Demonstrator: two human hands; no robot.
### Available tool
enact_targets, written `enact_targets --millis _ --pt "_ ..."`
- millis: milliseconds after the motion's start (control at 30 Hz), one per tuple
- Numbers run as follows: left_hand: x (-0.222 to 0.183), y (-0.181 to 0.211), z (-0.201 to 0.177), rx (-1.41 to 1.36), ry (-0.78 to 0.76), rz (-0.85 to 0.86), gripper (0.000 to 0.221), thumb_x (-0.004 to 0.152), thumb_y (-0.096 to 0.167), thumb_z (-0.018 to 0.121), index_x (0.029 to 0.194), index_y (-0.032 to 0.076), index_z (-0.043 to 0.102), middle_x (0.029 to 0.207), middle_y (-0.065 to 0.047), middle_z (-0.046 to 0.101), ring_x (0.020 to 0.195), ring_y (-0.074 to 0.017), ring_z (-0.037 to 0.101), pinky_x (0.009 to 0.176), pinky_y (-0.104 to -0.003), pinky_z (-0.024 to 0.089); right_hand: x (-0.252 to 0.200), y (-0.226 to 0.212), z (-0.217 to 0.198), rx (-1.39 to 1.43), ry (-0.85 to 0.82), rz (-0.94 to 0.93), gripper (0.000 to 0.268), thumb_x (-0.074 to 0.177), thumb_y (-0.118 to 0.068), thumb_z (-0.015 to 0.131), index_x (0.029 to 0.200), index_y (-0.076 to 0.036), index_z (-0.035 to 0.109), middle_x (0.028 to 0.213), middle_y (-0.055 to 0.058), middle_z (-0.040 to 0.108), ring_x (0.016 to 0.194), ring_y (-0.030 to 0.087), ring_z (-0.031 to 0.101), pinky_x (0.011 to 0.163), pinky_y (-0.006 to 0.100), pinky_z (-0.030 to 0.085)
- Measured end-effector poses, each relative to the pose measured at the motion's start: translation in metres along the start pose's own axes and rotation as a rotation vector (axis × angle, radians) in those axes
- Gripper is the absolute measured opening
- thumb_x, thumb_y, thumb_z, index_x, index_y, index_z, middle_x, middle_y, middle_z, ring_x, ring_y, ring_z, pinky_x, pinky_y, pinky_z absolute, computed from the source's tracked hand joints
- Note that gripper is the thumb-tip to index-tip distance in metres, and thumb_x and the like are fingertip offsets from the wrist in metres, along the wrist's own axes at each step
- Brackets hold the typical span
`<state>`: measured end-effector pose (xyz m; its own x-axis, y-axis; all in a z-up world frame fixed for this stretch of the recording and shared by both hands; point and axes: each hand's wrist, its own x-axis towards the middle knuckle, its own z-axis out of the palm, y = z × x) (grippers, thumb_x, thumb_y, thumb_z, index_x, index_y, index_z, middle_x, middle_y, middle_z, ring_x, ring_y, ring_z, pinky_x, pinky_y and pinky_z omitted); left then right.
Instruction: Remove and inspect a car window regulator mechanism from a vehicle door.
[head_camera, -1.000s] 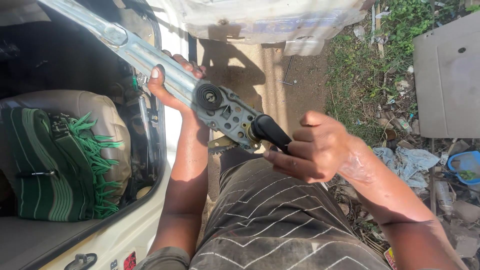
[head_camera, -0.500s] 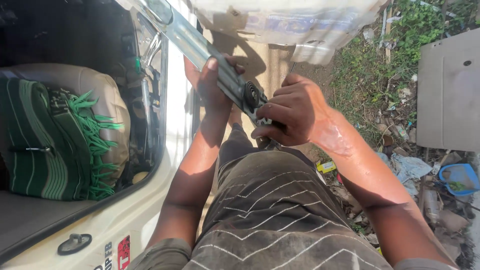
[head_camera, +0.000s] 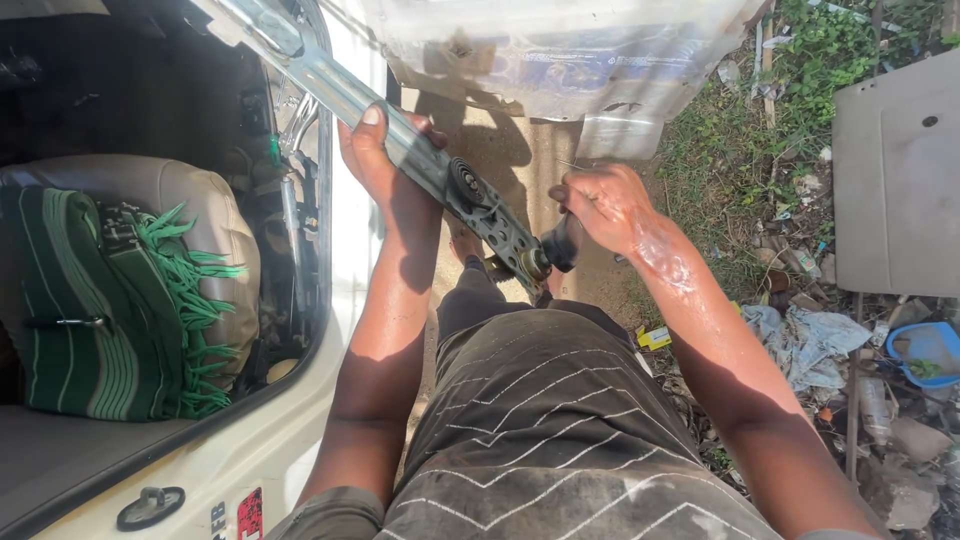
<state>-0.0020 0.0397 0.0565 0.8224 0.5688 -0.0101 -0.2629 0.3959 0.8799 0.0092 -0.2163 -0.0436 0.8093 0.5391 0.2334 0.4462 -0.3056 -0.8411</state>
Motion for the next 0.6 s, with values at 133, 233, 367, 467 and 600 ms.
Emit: enact_targets --millis 133,233,367,467,600 --pt "0.010 0.002 -0.003 -0.018 0.028 0.061 0.033 0.098 0.032 0.056 0.115 0.007 0.043 0.079 -0.012 0.056 0.073 -0.0210 0.060 0.065 -0.039 0.055 -0.046 0.008 0.002 -0.014 0.028 0.002 0.042 0.107 -0.037 0.057 0.079 -0.006 0.060 0.065 0.011 0.049 0.059 0.029 0.052 0.060 0.044 0.041" --pt "0.007 0.005 0.001 0.038 0.008 0.058 0.033 0.099 0.034 0.054 0.115 0.007 0.044 0.078 -0.012 0.059 0.070 -0.0215 0.060 0.064 -0.038 0.055 -0.063 -0.007 -0.005 0.013 0.004 -0.056 0.034 0.099 -0.038 0.061 0.079 -0.011 0.062 0.062 0.005 0.053 0.058 0.023 0.054 0.055 0.039 0.042" --pt "0.007 -0.004 0.006 0.051 0.015 0.019 0.031 0.100 0.029 0.053 0.118 0.005 0.044 0.078 -0.011 0.060 0.066 -0.0208 0.061 0.062 -0.036 0.055 -0.063 -0.067 -0.031 0.021 0.105 -0.283 0.052 0.095 -0.038 0.075 0.125 0.003 0.064 0.076 0.007 0.063 0.066 0.023 0.062 0.068 0.043 0.050" --pt "0.004 -0.012 0.006 0.059 -0.007 0.032 0.031 0.100 0.024 0.056 0.121 0.004 0.045 0.078 -0.011 0.059 0.066 -0.0190 0.061 0.061 -0.034 0.055 -0.057 -0.073 -0.042 0.048 0.072 -0.450 0.044 0.097 -0.029 0.078 0.126 0.002 0.065 0.082 0.008 0.066 0.069 0.024 0.065 0.071 0.043 0.050" --pt "0.007 -0.028 0.007 0.057 -0.046 -0.031 0.036 0.101 0.024 0.064 0.123 0.002 0.047 0.079 -0.008 0.059 0.066 -0.0167 0.062 0.059 -0.032 0.058 -0.027 -0.074 -0.065 0.067 0.018 -0.635 0.039 0.085 -0.026 0.089 0.108 -0.001 0.070 0.076 0.008 0.064 0.065 0.028 0.062 0.066 0.042 0.048"
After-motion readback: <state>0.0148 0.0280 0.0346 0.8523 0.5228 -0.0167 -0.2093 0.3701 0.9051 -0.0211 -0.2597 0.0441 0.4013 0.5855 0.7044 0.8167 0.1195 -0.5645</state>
